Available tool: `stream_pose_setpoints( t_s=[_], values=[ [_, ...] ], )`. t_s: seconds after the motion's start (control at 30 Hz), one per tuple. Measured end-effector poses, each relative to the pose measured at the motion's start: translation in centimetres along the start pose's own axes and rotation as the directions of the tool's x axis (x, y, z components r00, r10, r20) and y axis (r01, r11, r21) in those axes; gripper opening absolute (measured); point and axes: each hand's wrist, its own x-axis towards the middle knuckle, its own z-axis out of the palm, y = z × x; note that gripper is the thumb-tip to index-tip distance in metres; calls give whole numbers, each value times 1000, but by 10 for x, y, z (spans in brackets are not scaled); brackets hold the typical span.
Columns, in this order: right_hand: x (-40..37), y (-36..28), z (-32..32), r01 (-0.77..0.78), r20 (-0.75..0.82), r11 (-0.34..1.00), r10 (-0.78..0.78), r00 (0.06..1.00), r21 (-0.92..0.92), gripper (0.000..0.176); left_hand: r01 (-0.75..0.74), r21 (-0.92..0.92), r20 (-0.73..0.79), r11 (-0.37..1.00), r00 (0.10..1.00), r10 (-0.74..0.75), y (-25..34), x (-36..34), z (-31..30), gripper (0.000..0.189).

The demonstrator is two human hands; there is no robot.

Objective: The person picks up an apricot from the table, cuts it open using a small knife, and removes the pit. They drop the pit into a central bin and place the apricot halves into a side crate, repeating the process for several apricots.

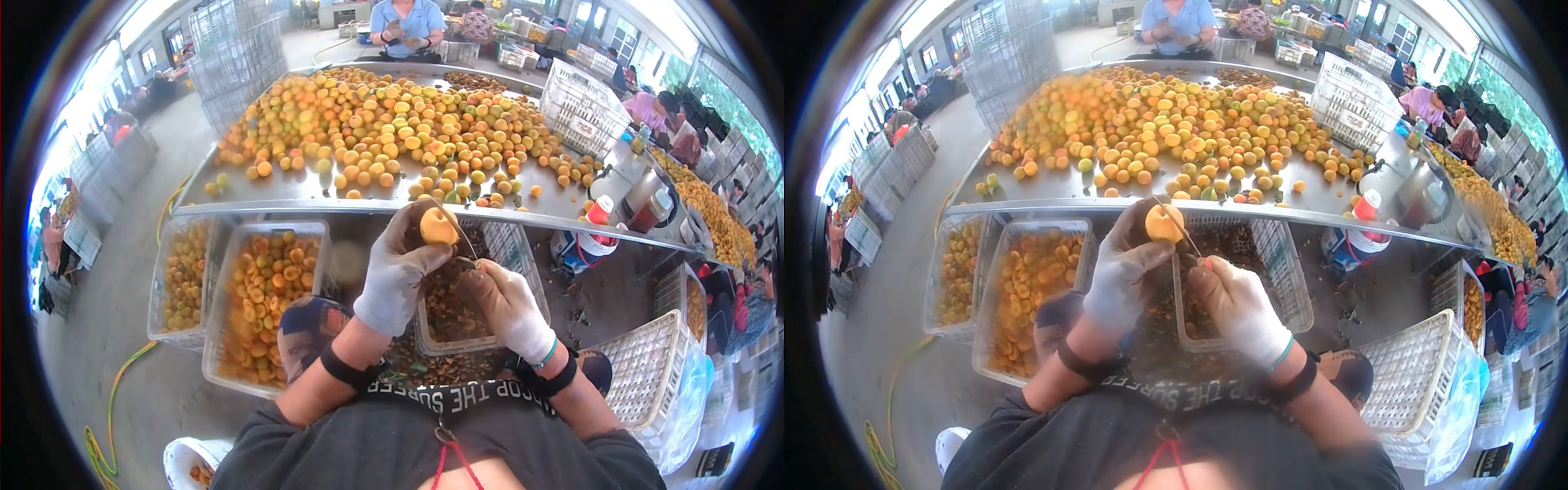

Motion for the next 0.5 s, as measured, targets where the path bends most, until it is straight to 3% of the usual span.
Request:
stream_pose_setpoints(
  t_s=[0.1, 0.23, 0.33, 0.4, 0.5],
  values=[
    [-5, -5, -1, -39, 1, 999, 39, 999, -11, 25, 60, -84, -14, 995, 998, -62, 4, -6, 7, 45],
    [-9, -4, 4, -13, -30, 1000, 13, 999, -19, 22, 76, -66, 32, 995, 997, -74, 7, -9, 1, 43],
    [-10, -7, 6, -28, -44, 999, 26, 999, -45, 19, -9, 79, 11, 997, 1000, 8, 7, -8, 1, 43],
    [-9, 2, 13, 7, -111, 997, -15, 994, -71, 16, -27, 51, -42, 998, 999, 29, 6, -7, 7, 36],
    [-8, 7, 12, 203, -116, 946, -238, 964, -254, 16, -93, 206, -9, 974, 995, 97, 2, -8, 1, 33]
  ],
)
